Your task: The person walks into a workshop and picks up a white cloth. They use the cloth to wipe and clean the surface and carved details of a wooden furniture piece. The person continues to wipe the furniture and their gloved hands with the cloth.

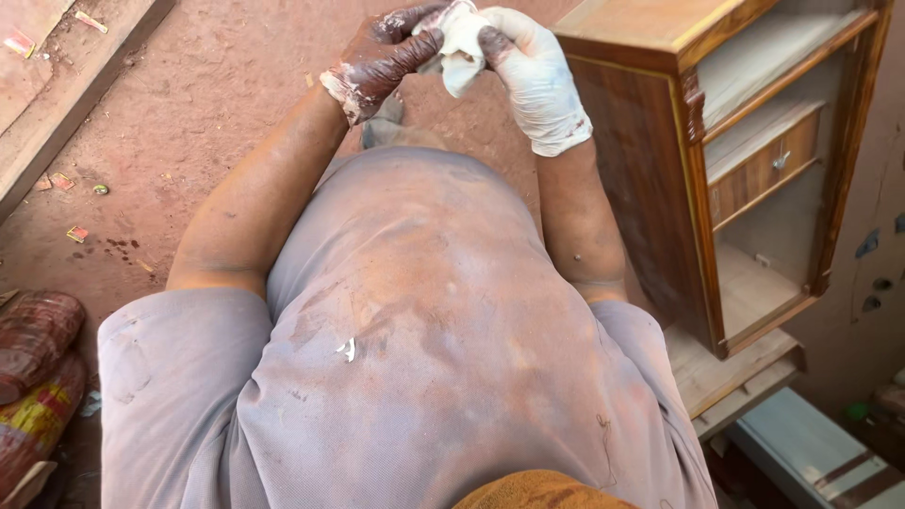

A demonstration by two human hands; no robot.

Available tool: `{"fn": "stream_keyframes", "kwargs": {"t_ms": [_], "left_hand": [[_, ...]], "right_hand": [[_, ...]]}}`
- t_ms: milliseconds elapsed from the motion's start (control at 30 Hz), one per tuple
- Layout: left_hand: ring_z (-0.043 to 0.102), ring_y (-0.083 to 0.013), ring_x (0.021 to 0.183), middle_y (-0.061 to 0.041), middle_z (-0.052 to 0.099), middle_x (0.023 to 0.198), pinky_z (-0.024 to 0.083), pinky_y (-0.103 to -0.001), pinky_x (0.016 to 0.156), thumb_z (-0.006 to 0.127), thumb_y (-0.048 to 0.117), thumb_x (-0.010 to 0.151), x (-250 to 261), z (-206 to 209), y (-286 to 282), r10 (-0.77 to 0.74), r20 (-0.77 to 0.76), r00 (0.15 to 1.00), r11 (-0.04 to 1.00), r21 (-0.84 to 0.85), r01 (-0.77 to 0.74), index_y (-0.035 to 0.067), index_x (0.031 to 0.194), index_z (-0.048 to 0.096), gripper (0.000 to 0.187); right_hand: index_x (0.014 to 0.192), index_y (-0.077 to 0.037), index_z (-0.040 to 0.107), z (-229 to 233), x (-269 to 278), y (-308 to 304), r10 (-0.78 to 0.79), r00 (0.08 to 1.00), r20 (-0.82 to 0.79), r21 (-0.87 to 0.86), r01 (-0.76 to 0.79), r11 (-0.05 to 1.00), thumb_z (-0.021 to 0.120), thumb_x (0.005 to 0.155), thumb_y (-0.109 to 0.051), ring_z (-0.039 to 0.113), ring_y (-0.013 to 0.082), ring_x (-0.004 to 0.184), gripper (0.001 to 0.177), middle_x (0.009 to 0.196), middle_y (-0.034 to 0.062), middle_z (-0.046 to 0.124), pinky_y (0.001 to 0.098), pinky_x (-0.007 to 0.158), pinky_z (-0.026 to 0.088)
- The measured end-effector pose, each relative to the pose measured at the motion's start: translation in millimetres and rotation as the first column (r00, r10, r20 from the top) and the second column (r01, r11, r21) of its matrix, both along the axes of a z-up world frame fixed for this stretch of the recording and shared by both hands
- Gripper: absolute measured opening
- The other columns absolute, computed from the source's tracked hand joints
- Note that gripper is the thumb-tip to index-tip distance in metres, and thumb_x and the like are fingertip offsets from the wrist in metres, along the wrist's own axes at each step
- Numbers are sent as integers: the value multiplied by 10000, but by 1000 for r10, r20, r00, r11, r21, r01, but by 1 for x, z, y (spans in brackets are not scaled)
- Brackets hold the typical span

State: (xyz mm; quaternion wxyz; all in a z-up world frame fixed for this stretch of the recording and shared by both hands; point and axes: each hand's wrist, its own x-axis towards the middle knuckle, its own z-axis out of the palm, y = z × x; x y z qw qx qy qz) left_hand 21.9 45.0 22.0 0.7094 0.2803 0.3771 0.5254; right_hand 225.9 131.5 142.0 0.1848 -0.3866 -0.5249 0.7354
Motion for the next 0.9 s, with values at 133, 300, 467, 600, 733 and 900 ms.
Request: {"fn": "stream_keyframes", "kwargs": {"t_ms": [133, 300, 467, 600, 733, 900], "left_hand": [[656, -142, 1163, -78, 710, 1295, 545, -317, 1023, 739, 252, 1045, 21, 8, 30, 42, -98, 994, 996, 82, -34, 20, 1401, 633, 438], [742, -136, 920, -74, 797, 1046, 598, -305, 797, 700, 258, 1079, 37, 7, 61, 170, -442, 881, 984, 120, -130, 52, 1183, 756, 238], [763, -167, 758, -87, 805, 878, 583, -319, 662, 682, 260, 1073, 29, 0, 94, 207, -801, 561, 973, 109, -203, 59, 1035, 770, 223], [765, -182, 744, -98, 800, 869, 595, -324, 649, 685, 280, 1074, 12, -12, 133, 239, -776, 583, 969, 149, -199, 53, 1030, 761, 244], [766, -196, 731, -109, 794, 860, 607, -328, 637, 687, 300, 1075, -2, -18, 190, 236, -691, 684, 971, 192, -141, 47, 1025, 752, 266], [768, -215, 714, -122, 787, 848, 622, -334, 621, 690, 324, 1076, -13, 0, 256, 205, -539, 817, 964, 256, -73, 39, 1019, 741, 295]], "right_hand": [[1222, 18, 676, -7, 27, 31, -73, 984, -161, -164, 46, 985, 586, 1122, -220, 680, 143, 977, 273, 1062, 68, 720, 318, 906, 582], [1174, 20, 678, -16, 45, 61, -165, 962, -219, -261, 105, 960, 597, 1117, -190, 685, 171, 941, 233, 1020, 99, 717, 335, 884, 587], [1054, -16, 684, -15, 55, 89, -187, 897, -400, -320, 55, 946, 613, 1104, -229, 682, 189, 794, 230, 922, 94, 692, 301, 686, 569], [1057, -33, 695, -15, 54, 116, -194, 834, -516, -265, 60, 962, 615, 1098, -236, 682, 205, 791, 222, 890, 103, 690, 348, 731, 569], [1020, -48, 665, -12, 42, 148, -464, 728, -504, -453, 235, 860, 555, 1094, -216, 704, 268, 898, 215, 902, 96, 693, 463, 855, 589], [1193, -12, 665, 11, 13, 200, -597, 776, -204, -403, 489, 773, 522, 1081, -159, 694, 268, 955, 234, 1031, 122, 715, 420, 872, 588]]}}
